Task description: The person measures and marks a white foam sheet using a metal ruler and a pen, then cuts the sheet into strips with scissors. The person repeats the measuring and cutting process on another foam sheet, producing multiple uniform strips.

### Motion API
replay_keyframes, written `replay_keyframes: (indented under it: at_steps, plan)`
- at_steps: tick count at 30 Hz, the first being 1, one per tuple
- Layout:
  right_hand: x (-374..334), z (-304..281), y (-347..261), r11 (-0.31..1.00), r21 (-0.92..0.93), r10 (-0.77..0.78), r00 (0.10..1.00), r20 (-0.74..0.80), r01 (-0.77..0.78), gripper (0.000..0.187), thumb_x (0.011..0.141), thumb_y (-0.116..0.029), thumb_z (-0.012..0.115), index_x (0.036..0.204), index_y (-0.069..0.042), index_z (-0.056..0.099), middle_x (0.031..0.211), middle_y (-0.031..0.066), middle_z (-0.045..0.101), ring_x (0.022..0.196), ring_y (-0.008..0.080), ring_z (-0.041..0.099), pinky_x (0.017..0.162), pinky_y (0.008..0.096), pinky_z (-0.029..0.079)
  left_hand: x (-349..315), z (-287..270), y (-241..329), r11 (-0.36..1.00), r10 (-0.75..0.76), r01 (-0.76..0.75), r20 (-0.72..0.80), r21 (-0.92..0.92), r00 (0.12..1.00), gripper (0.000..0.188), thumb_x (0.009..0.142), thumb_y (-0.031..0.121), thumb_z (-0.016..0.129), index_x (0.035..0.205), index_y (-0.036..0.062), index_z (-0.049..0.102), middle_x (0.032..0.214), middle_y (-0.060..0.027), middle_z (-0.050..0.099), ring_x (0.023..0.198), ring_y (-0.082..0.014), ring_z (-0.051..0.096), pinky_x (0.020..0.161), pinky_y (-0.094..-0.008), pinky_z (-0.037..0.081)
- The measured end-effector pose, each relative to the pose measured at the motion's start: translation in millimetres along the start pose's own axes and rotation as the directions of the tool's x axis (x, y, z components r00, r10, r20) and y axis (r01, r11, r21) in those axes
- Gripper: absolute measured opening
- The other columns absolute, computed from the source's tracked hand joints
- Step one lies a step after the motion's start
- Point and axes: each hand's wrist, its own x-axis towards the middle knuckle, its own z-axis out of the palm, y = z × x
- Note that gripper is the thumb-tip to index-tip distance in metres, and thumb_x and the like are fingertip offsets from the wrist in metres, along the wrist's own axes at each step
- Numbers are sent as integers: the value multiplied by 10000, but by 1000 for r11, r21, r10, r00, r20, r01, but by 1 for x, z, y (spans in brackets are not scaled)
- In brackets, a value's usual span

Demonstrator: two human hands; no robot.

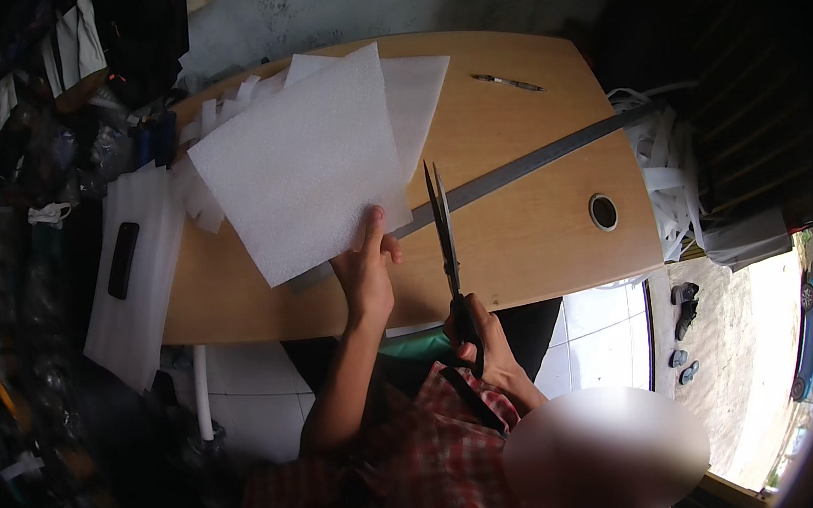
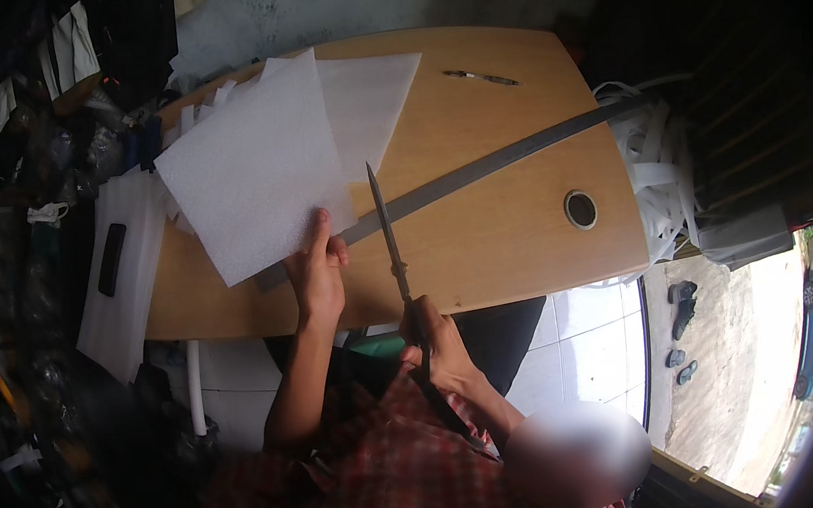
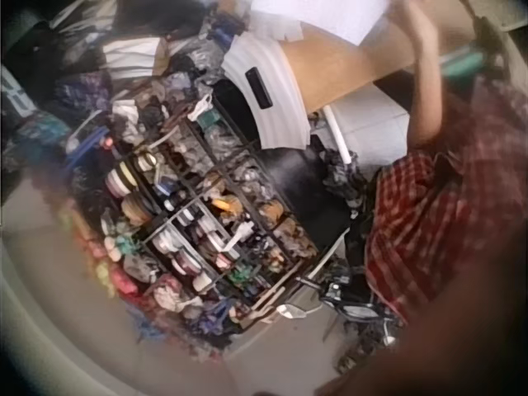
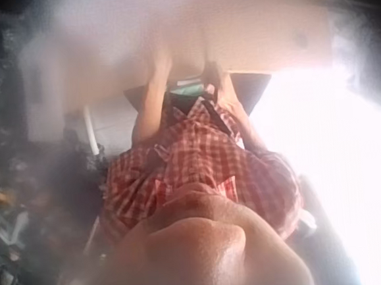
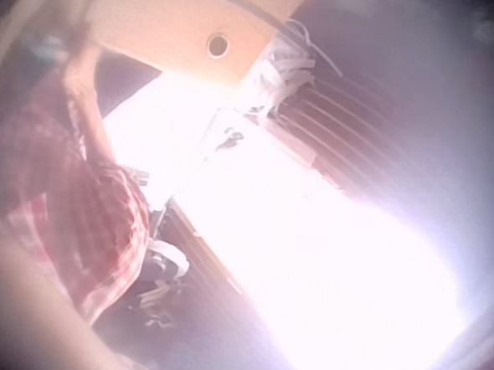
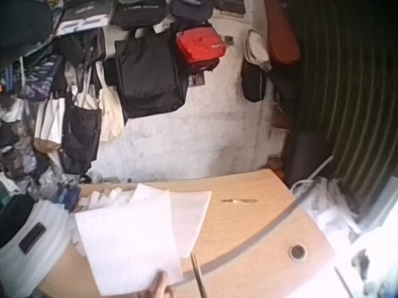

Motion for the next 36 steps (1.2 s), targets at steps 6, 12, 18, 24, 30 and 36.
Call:
replay_keyframes:
  at_steps: [6, 12, 18, 24, 30, 36]
  plan:
    - [-12, 7, -10, 999, -40, 30, 998, 47, -28, 882, 682, -795, 547, 968, 30, 420, 680, 123, 494, 582, 251, 481, 562, 358, 415, -9, 25, 6, 998, -2, -2, -64, -59, 998, 248, 852, 113, 693, 1039, 85, 534, 858, -13, 553, 550, -93, 446, 472, -245, 355]
    - [-13, 12, -5, 999, -48, 13, 999, 30, -12, 880, 678, -764, 587, 1004, 38, 431, 661, 127, 495, 550, 263, 478, 546, 368, 418, -16, 28, 4, 1000, -29, 29, -56, 1, 998, 262, 829, 96, 709, 1013, 52, 528, 808, -39, 570, 495, -96, 453, 444, -244, 360]
    - [-13, 13, 0, 999, -41, -2, 1000, 7, 2, 822, 661, -748, 616, 907, 17, 441, 632, 117, 495, 535, 255, 495, 530, 359, 419, -18, 27, 2, 998, -58, 59, -59, 10, 997, 275, 822, 83, 710, 1007, 43, 509, 785, -47, 570, 467, -89, 451, 415, -228, 346]
    - [-15, 18, -2, 999, -48, -9, 998, -58, 6, 743, 657, -702, 664, 829, -5, 473, 590, 87, 494, 495, 216, 485, 497, 335, 413, -19, 29, 4, 999, -49, 49, -38, 13, 998, 278, 819, 83, 711, 1006, 53, 508, 781, -39, 566, 475, -84, 441, 415, -227, 336]
    - [-13, 17, -2, 999, -1, -35, 995, -90, 35, 663, 658, -618, 734, 797, -11, 506, 570, 61, 507, 491, 139, 479, 479, 311, 403, -21, 25, 0, 998, -54, 54, -12, 16, 998, 261, 816, 86, 719, 980, 59, 517, 782, -29, 557, 501, -69, 426, 422, -221, 319]
    - [-11, 15, 1, 1000, -18, 18, 994, -106, -19, 715, 656, -699, 684, 771, -15, 511, 574, 13, 494, 521, 80, 447, 476, 253, 356, -23, 18, 1, 995, -85, 85, -13, 46, 996, 244, 814, 90, 724, 953, 58, 526, 793, -13, 556, 517, -47, 407, 434, -219, 285]
